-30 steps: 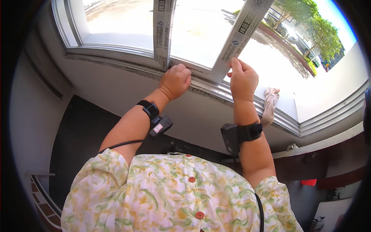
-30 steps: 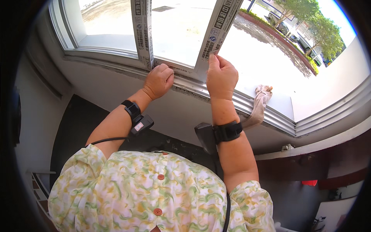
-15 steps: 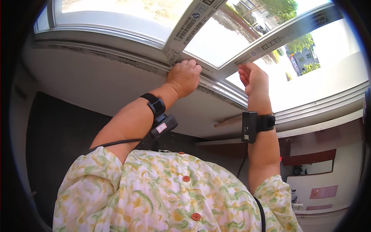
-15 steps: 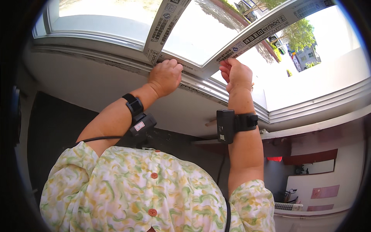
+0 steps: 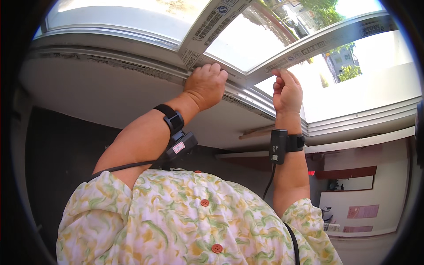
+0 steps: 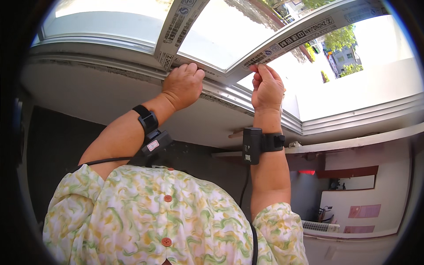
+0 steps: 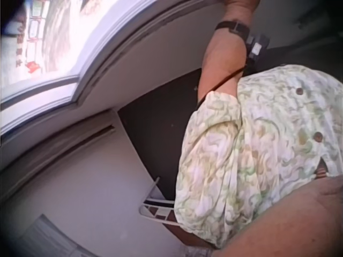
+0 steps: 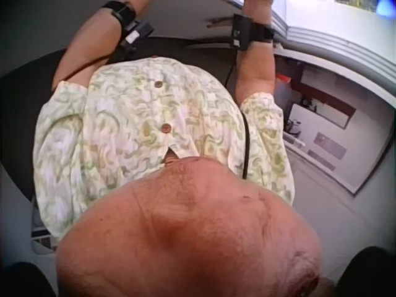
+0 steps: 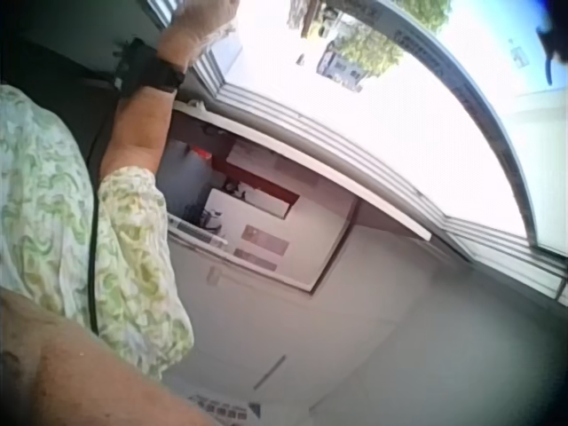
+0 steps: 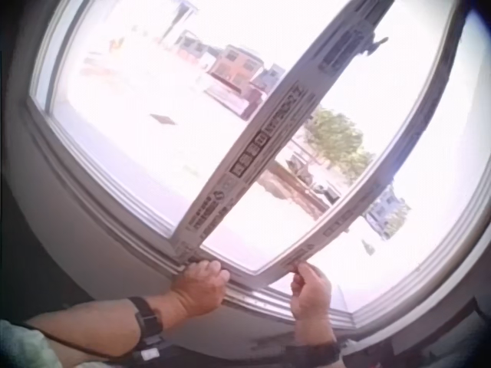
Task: The person is removing protective tape from a new window frame and wiping the frame clean with a cloth.
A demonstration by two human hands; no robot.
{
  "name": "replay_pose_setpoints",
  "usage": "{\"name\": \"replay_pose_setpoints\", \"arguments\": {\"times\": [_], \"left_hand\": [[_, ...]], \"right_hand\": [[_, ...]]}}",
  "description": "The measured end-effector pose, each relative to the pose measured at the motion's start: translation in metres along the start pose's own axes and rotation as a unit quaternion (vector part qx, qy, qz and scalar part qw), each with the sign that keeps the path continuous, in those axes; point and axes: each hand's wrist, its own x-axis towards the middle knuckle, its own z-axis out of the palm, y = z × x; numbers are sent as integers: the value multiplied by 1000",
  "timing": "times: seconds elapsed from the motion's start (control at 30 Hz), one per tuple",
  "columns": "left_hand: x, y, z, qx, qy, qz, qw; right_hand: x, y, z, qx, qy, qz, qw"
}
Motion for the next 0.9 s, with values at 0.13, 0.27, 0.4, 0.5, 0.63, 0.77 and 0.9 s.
{"name": "replay_pose_setpoints", "arguments": {"times": [0.13, 0.27, 0.4, 0.5, 0.63, 0.77, 0.9], "left_hand": [[2, 2, -4, 6, -11, -1, 1000], [1, 0, -3, 11, -18, -8, 1000], [1, 1, -2, 18, -22, -10, 1000], [1, 2, -3, 21, -11, -4, 1000], [1, 3, -3, 32, -15, -6, 999], [0, 1, 0, 47, -5, -3, 999], [0, 1, -1, 42, 4, -2, 999]], "right_hand": [[-13, -10, 6, -132, 22, -14, 991], [-21, -17, 7, -167, 1, 7, 986], [-13, -20, 6, -172, -20, 16, 985], [-8, -20, 12, -142, -9, 31, 989], [-8, -18, 7, -98, 2, 70, 993], [-9, -21, 13, -126, 2, 43, 991], [-3, -11, 7, -78, 11, 52, 996]]}}
